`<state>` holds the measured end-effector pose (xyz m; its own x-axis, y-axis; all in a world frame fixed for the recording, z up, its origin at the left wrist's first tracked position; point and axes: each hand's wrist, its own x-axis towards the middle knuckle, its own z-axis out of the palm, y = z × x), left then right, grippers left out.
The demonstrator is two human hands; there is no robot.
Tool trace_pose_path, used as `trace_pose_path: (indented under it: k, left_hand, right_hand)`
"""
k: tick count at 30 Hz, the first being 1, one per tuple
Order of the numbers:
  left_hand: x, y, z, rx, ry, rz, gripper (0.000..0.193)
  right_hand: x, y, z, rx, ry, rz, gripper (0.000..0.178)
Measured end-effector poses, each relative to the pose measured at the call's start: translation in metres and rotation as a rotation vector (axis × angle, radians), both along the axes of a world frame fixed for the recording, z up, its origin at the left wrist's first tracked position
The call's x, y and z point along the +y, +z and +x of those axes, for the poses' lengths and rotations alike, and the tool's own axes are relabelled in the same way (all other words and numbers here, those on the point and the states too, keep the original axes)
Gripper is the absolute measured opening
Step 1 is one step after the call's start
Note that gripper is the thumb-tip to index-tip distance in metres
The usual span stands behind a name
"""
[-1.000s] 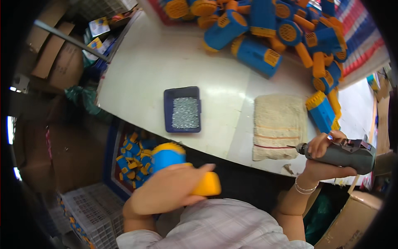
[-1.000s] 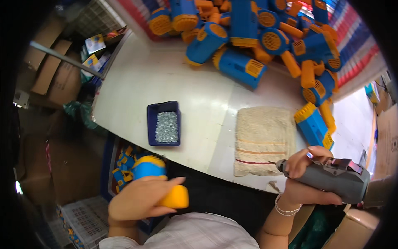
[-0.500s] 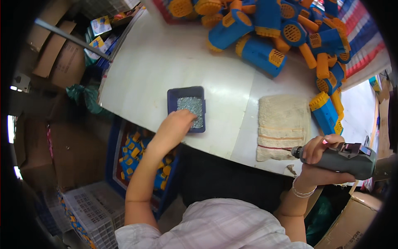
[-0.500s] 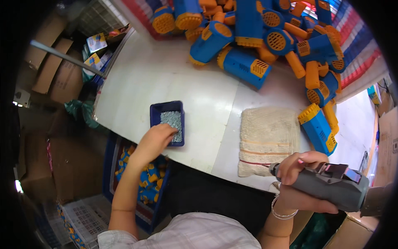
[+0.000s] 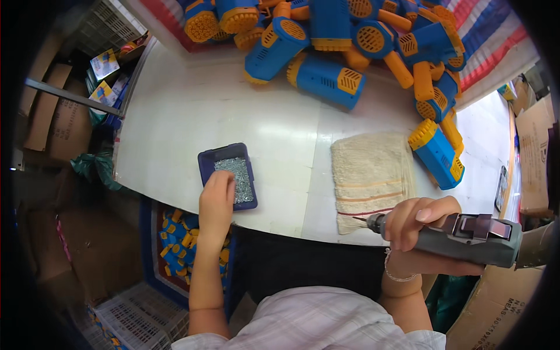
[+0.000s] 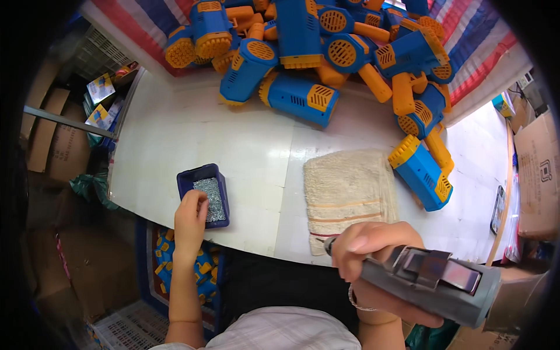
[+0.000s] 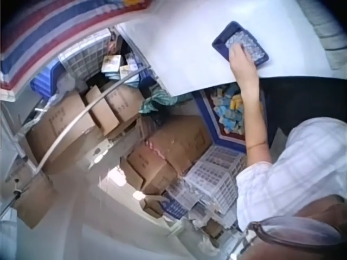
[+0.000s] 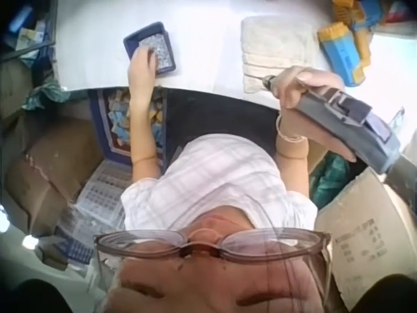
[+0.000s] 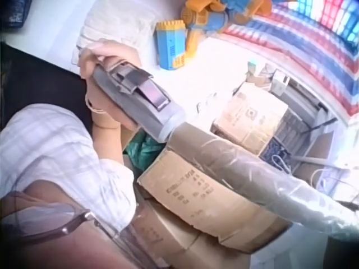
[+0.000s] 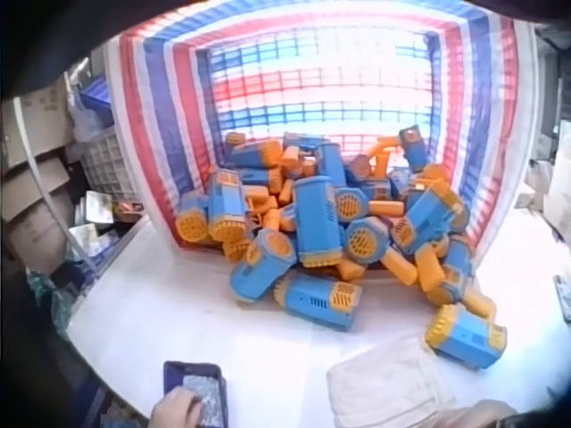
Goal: Assembling toy bubble guns by picking them up from a pile, inserting screws from a tray, and tightening them with an electric screwdriver.
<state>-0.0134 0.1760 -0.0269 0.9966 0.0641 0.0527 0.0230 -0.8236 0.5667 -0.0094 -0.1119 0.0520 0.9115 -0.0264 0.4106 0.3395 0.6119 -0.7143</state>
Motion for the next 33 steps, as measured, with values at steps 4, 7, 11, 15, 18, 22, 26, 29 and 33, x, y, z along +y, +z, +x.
trace_pose_path:
  k: [4,7,11,15,18,22,26,29,33]
  left_hand:
    - [0.004,-0.006,-0.001,-0.149,0.010,0.081,0.020]
    - [-0.012,0.004,-0.001,-0.155,0.074,-0.065,0.012]
    - [-0.070,0.021,-0.009,0.420,0.037,-0.987,0.005]
    - [-0.117,0.008,-0.018,0.641,-0.002,-1.474,0.008]
    - [-0.132,0.002,-0.017,0.671,-0.018,-1.705,0.011]
    - [-0.139,-0.003,-0.017,0.758,-0.042,-1.877,0.013]
    - [-0.135,0.000,0.004,0.802,-0.353,-1.717,0.028]
    - [-0.144,0.013,0.060,0.138,-0.589,-0.790,0.045]
    - [-0.159,-0.003,0.164,-0.523,-0.586,0.279,0.056]
  right_hand:
    - [0.002,0.005,-0.006,0.045,0.079,0.044,0.099]
    - [0.004,0.006,-0.005,0.063,0.079,0.054,0.096]
    - [0.003,0.010,-0.003,-0.040,0.077,0.123,0.088]
    - [0.005,0.011,0.004,-0.142,-0.005,0.006,0.071]
    - [0.000,0.014,0.004,-0.132,-0.022,-0.012,0.070]
    - [-0.004,0.017,0.004,-0.143,-0.026,-0.015,0.069]
    - [-0.019,0.015,-0.007,-0.096,0.017,0.074,0.078]
    - [-0.023,0.015,-0.007,-0.043,-0.006,0.084,0.081]
    - [-0.024,0.009,-0.011,-0.045,-0.120,0.089,0.090]
